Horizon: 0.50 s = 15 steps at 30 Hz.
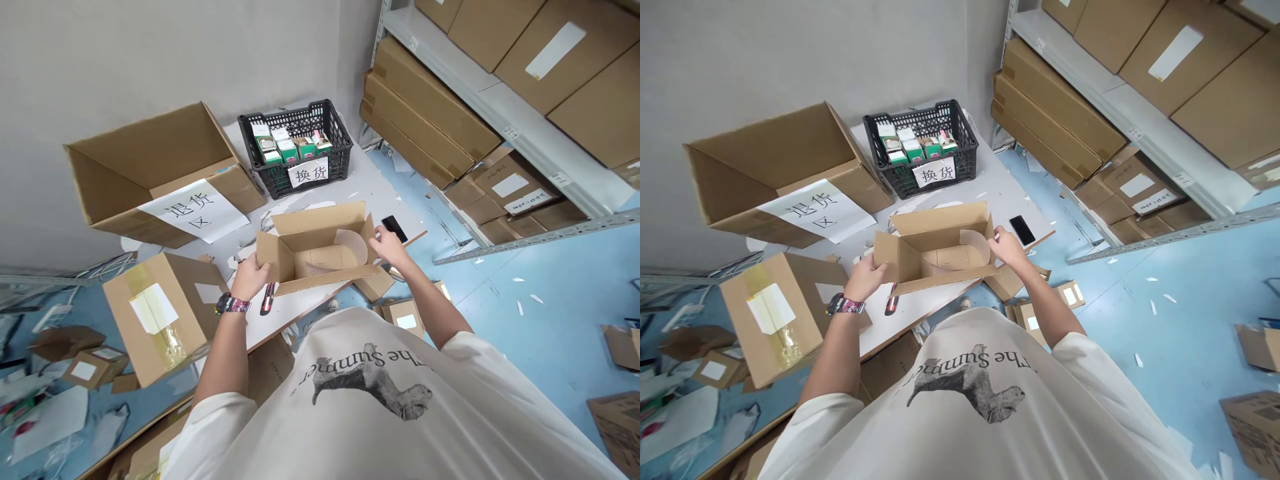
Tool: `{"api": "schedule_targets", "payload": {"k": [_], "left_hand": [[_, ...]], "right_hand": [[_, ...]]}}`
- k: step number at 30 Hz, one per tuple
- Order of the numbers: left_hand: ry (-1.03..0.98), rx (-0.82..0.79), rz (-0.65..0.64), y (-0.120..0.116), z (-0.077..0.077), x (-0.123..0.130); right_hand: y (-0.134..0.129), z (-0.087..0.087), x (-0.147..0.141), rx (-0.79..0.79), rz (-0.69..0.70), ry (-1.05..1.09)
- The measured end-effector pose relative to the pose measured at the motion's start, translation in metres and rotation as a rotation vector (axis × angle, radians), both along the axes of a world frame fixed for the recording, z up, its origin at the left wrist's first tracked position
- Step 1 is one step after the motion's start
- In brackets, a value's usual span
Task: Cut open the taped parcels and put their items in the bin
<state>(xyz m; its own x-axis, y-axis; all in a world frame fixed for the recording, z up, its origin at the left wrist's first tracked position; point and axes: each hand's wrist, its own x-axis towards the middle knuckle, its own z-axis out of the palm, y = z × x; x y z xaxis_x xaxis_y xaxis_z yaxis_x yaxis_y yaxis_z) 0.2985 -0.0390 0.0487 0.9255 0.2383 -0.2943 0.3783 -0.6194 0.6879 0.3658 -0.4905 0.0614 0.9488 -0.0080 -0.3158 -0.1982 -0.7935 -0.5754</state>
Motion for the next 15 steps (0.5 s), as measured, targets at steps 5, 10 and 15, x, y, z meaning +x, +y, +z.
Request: {"api": "schedule_targets", "payload": {"k": [5,10,15], "left_hand": [[0.022,-0.169,-0.005,0.002,0.012,0.025],[0.022,-0.453,-0.018,-0.024,0.031,0.067],[0.026,-0.516,-0.197,-0.105,0.057,0.121]], "right_hand": [[-0.029,0.016,0.02,-0.13,0.004,-0.115],[-0.096,0.043,0.002,0.022,-0.13,-0.202],[-0.175,0.071,-0.06,0.086,-0.38,-0.223]]}}
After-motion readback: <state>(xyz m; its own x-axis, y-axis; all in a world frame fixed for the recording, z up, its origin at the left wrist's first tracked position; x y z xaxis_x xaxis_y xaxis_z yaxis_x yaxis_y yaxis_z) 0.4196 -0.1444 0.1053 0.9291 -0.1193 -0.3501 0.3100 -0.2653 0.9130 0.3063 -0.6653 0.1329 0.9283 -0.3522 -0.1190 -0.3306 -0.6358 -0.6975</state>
